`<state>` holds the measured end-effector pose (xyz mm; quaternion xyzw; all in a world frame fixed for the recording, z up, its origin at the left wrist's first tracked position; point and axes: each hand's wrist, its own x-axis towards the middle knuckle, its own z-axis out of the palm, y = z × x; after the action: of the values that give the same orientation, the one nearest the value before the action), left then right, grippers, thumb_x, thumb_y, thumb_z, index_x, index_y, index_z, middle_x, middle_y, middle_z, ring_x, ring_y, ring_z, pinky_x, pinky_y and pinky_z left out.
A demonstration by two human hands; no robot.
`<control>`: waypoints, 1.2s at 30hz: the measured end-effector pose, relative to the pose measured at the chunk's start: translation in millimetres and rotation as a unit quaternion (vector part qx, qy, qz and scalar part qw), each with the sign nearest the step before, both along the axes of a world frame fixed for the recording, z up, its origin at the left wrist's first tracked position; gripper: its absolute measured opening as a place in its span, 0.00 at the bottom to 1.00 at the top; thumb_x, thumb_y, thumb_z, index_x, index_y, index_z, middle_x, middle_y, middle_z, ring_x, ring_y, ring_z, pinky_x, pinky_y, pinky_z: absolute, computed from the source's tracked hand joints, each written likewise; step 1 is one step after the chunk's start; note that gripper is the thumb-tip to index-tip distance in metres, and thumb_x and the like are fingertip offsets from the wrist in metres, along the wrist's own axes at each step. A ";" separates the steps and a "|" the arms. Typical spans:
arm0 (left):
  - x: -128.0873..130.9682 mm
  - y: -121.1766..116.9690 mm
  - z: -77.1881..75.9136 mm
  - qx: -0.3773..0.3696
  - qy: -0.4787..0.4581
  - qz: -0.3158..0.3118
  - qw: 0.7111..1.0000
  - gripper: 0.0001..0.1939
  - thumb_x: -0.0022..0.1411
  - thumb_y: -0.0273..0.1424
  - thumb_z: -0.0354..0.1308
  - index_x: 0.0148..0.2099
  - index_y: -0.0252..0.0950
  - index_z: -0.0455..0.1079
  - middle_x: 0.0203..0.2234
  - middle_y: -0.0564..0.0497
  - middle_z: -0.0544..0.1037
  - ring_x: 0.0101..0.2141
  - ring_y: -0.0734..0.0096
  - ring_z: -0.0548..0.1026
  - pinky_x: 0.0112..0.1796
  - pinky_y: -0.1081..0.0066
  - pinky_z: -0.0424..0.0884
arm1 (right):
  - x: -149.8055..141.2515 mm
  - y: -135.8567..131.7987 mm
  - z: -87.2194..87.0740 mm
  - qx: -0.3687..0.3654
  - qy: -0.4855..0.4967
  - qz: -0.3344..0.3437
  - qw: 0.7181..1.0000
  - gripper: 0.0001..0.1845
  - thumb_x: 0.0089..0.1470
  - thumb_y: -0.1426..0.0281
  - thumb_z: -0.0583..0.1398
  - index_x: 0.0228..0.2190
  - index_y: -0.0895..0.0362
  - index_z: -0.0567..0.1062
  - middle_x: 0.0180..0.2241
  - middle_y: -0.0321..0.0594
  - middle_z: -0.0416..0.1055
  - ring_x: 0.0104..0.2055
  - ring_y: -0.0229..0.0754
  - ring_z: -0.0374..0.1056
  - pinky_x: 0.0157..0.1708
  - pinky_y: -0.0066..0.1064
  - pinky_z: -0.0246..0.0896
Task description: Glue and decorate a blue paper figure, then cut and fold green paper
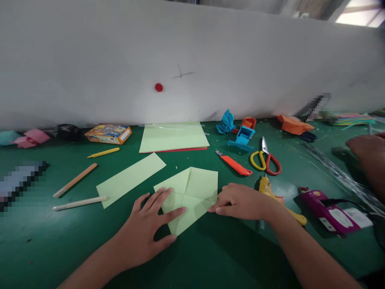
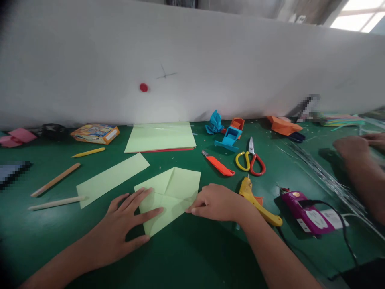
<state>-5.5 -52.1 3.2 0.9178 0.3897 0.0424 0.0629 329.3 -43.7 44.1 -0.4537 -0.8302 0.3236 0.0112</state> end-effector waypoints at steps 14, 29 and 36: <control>-12.3 8.0 -3.8 -0.015 0.001 -0.053 0.998 0.30 0.71 0.53 0.52 0.72 0.66 0.52 0.76 0.53 0.42 0.70 0.37 0.54 0.63 0.35 0.52 | 5.1 10.2 -21.9 -0.013 0.072 -0.004 0.997 0.14 0.64 0.61 0.60 0.44 0.46 0.85 0.40 0.37 0.83 0.42 0.45 0.73 0.42 0.34 0.61; -6.4 2.0 -5.4 0.016 -0.006 -0.016 1.000 0.29 0.71 0.55 0.51 0.71 0.67 0.54 0.75 0.55 0.46 0.69 0.39 0.55 0.63 0.35 0.51 | 5.6 10.9 -23.5 0.004 0.064 0.004 0.998 0.14 0.64 0.62 0.60 0.44 0.46 0.85 0.40 0.36 0.83 0.41 0.44 0.74 0.43 0.34 0.62; -9.8 3.7 -7.6 0.029 -0.010 -0.018 0.999 0.29 0.70 0.53 0.54 0.71 0.66 0.55 0.75 0.53 0.46 0.69 0.39 0.55 0.62 0.36 0.52 | -16.4 -0.7 1.3 0.058 0.105 0.032 0.992 0.14 0.62 0.66 0.58 0.42 0.49 0.85 0.38 0.41 0.82 0.42 0.47 0.75 0.44 0.37 0.66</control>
<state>-15.3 -48.5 -4.5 0.9256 0.3711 0.0618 0.0413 312.8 -44.5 45.5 -0.3893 -0.8560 0.3203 0.1142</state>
